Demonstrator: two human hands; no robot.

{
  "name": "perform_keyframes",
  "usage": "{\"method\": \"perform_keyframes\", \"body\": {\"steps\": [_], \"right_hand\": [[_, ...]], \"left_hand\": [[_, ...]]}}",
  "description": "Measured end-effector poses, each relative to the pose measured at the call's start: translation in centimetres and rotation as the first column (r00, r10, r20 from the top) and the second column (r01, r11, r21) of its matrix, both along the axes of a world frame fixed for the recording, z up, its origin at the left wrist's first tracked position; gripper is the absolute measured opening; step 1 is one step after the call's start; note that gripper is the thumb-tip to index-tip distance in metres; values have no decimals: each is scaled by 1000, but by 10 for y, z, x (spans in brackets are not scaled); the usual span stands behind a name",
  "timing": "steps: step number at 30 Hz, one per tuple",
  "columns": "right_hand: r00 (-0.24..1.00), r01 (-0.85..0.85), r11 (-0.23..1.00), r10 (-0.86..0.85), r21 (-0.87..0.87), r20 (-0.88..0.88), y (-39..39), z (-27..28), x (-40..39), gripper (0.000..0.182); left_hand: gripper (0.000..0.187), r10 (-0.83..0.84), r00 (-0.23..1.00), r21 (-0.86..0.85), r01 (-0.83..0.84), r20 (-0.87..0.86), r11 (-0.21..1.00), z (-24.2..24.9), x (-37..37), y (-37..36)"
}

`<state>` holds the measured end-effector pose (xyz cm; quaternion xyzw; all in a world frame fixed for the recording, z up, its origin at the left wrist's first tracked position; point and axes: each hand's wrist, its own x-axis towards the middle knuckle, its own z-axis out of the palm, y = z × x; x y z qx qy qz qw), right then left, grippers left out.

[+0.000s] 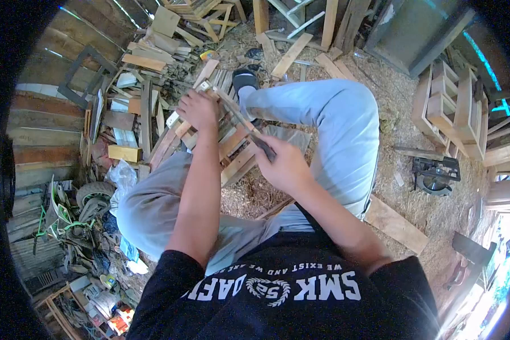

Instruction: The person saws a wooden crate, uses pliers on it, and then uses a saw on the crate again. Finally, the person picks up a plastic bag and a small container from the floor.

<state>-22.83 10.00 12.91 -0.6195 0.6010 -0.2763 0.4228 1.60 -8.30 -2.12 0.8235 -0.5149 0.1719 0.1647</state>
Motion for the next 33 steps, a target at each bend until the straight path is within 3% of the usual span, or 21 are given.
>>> {"method": "perform_keyframes", "body": {"steps": [1,3,6,10,12,16,19,20,23,24,27,29,33], "right_hand": [[1000,-3,1000,3,-11,-1,1,-5,-10,38],[988,20,999,-12,-47,154,9,-20,-22,39],[998,8,1000,-8,11,56,-28,-20,6,39],[999,4,999,-2,-45,32,3,-9,-10,39],[982,36,999,-38,18,185,10,-12,-22,40],[986,49,989,-27,-136,164,-29,-36,15,40],[996,51,991,-40,-127,85,9,-14,-8,41],[980,31,998,-42,58,195,16,-1,-19,40],[992,61,997,-56,-42,110,0,-13,-7,39],[980,60,990,-34,-129,195,-18,-38,6,39],[996,26,1000,-25,-11,85,-18,-14,8,39],[993,52,992,-39,-115,108,4,-11,-9,39],[995,31,998,-26,-50,100,-20,-18,1,40]], "left_hand": [[30,4,1000,-13,-4,-14,1000,3,-2,-6],[30,12,1000,-27,-11,9,1000,3,-3,-5],[28,12,1000,-12,-12,25,1000,4,-4,-5],[33,28,999,-14,-28,36,1000,3,-3,-7],[33,31,999,-13,-31,28,999,4,-5,-8],[36,40,999,68,-38,-30,997,8,-3,-7],[36,43,999,66,-44,8,997,9,-5,-6],[36,47,999,58,-47,8,997,8,-4,-11],[34,13,997,-42,-10,78,999,-3,-3,-7],[33,16,997,-31,-14,75,999,-2,-3,-7],[31,31,996,-39,-28,84,999,-3,-1,-7],[28,23,994,-51,-17,111,999,-6,0,-9],[30,21,997,-17,-20,70,1000,-6,-1,-8]]}}
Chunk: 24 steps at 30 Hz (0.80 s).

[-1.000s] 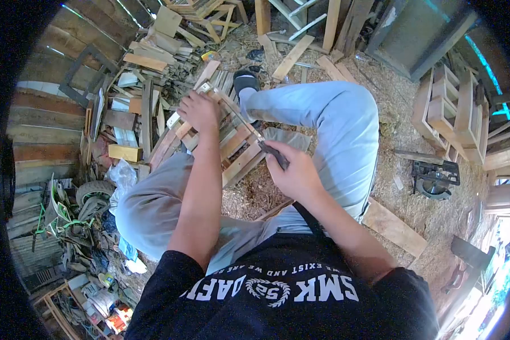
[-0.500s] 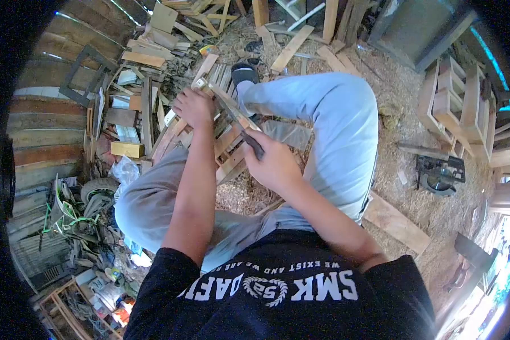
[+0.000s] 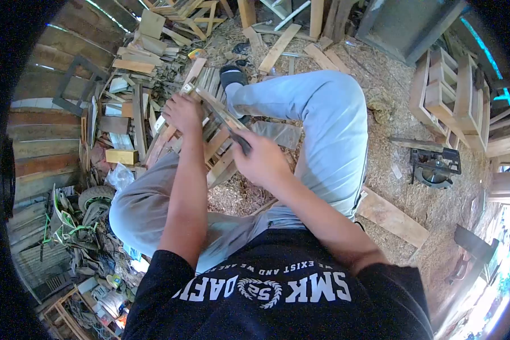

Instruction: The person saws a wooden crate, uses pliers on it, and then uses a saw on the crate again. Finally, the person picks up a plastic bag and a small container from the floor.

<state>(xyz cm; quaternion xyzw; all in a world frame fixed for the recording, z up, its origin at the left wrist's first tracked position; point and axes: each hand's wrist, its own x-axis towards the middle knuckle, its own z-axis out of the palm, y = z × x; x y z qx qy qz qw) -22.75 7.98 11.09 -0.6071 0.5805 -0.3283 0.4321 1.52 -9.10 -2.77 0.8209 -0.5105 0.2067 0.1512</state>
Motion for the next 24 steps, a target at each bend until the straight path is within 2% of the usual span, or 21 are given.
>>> {"method": "perform_keyframes", "body": {"steps": [1,5,8,10,12,16,20,21,24], "right_hand": [[1000,-3,999,3,49,-11,-10,-1,7,39],[1000,-8,1000,8,-2,-25,29,5,-12,40],[1000,-11,1000,10,29,23,26,11,-24,41],[999,20,999,-21,30,32,4,10,-2,41],[999,-10,999,13,51,-49,-10,11,9,41],[1000,-12,998,14,-54,28,32,11,-26,41],[1000,3,990,-6,-139,-18,-14,-22,12,40],[999,-9,999,7,-38,-50,-10,0,11,39],[999,-13,995,10,-98,-31,29,20,-16,41]], "left_hand": [[30,1,1000,10,-1,-6,1000,0,3,2],[30,-2,1000,17,2,20,1000,4,-1,3],[31,3,999,-24,-2,38,1000,3,-4,1],[31,-1,999,58,3,-39,998,10,-5,3],[30,-1,1000,30,2,-22,1000,9,-3,3],[29,-9,1000,-27,9,10,1000,8,-5,2],[29,-18,999,-40,17,-36,999,8,-1,2],[28,-9,999,-30,8,-48,1000,13,-3,3],[28,-6,998,-41,4,-56,999,13,-5,4]]}}
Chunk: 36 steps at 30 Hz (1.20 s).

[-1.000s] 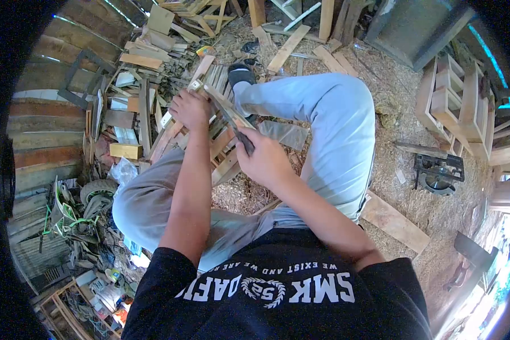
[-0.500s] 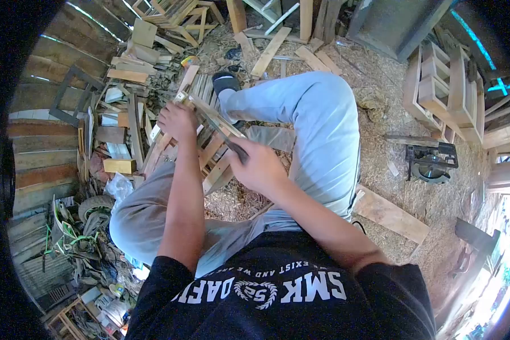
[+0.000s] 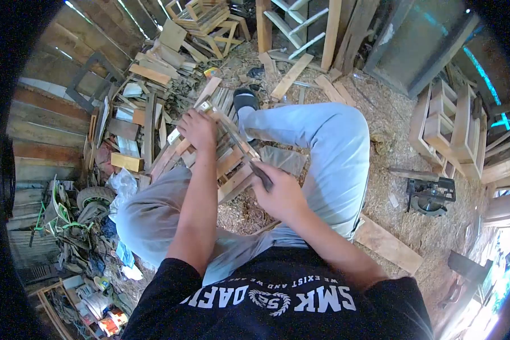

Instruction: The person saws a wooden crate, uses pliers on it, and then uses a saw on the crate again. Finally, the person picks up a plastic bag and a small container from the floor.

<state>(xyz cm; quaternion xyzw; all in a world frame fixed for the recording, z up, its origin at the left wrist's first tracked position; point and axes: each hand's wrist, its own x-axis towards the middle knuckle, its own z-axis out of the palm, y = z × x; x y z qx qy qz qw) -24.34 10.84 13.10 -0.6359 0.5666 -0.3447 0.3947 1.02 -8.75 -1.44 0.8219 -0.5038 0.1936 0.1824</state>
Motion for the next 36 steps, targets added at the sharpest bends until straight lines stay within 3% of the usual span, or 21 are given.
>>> {"method": "perform_keyframes", "body": {"steps": [1,4,5,10,12,15,17,18,20,24,26,30,32,34,36], "right_hand": [[997,-7,998,2,56,71,2,-2,-7,41],[1000,0,993,2,119,-20,-27,-14,9,40],[999,9,999,-11,48,45,-37,-32,17,40],[999,-2,998,0,65,33,-25,-23,13,43],[999,-26,999,25,31,28,-31,-17,23,42],[999,-6,990,10,138,-30,-27,-12,35,45],[995,4,1000,-6,-17,-100,-8,-34,37,46],[994,12,1000,-13,-6,-107,-5,-40,33,46],[997,-5,998,0,62,71,-5,-48,26,48],[994,10,996,-19,89,104,-5,-10,12,42],[997,-9,990,-1,142,72,-10,-2,11,41],[999,-24,985,30,172,-32,-36,21,24,40],[993,-36,972,61,231,-101,-36,30,21,39],[998,-58,982,57,181,9,-46,29,20,39],[997,-74,973,78,220,-10,-53,30,34,39]], "left_hand": [[27,9,1000,42,-8,-11,999,0,-1,0],[27,7,1000,25,-7,-13,1000,0,-2,-1],[27,16,1000,33,-15,-17,999,-1,-2,3],[25,-16,999,-38,15,-28,999,6,-7,10],[31,7,999,20,-6,-41,1000,10,1,9],[30,-3,998,24,5,-63,1000,8,0,3],[28,-11,999,-6,10,-43,1000,4,-2,0],[27,-4,1000,-42,3,-16,999,2,-1,1],[28,-10,1000,-12,10,-26,1000,-2,1,-1],[33,16,999,75,-12,-51,997,3,-2,-1],[34,-5,1000,-20,6,17,1000,0,-2,1],[36,-8,1000,-68,8,-6,998,1,-3,1],[37,17,995,131,-4,-93,991,19,-8,9],[36,15,996,49,-11,-84,999,11,-5,9],[39,-6,994,22,8,-106,1000,8,-1,5]]}}
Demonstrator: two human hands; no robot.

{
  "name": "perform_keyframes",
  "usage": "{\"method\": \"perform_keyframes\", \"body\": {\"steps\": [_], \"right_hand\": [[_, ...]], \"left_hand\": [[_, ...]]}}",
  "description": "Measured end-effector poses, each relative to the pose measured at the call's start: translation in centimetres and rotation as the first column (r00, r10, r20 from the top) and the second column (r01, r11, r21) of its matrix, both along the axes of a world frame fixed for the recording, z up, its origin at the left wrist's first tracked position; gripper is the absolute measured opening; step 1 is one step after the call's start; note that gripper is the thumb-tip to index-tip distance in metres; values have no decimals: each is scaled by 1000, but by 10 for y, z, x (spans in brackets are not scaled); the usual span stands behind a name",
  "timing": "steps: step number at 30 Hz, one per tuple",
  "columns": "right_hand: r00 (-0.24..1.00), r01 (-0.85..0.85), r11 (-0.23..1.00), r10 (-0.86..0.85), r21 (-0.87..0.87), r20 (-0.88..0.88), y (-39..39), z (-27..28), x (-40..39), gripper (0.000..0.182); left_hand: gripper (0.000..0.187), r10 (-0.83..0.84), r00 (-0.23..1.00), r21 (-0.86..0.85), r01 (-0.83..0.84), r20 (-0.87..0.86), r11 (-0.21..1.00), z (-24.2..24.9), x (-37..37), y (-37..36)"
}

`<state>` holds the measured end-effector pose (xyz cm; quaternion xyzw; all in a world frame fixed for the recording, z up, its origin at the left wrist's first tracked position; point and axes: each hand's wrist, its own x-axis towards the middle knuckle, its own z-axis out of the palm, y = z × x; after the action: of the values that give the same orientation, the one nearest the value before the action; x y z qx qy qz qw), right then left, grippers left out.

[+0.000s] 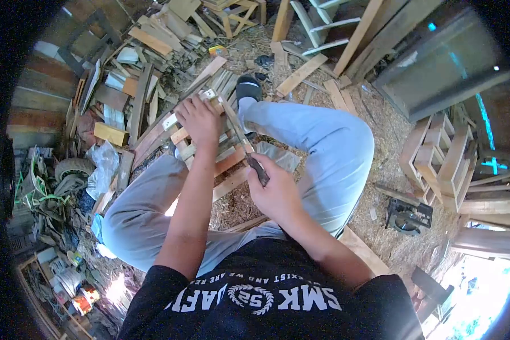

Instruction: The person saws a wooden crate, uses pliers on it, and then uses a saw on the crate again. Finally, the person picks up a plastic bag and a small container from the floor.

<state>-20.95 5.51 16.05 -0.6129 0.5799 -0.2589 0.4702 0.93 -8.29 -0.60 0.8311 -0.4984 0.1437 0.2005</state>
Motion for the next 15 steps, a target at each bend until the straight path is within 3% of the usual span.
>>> {"method": "perform_keyframes", "body": {"steps": [9,12,14,15], "right_hand": [[991,15,999,-9,42,-133,-2,1,17,46],[999,12,1000,-13,-27,-42,18,-31,16,47],[994,8,999,-13,47,112,30,-55,-1,49],[994,-1,999,-5,54,107,29,-51,-2,49]], "left_hand": [[30,-3,998,36,6,-64,999,11,2,-4],[30,-4,998,38,7,-59,999,13,1,-8],[31,-12,999,6,12,-41,1000,7,2,-7],[31,-2,999,13,3,-46,1000,10,1,-5]]}}
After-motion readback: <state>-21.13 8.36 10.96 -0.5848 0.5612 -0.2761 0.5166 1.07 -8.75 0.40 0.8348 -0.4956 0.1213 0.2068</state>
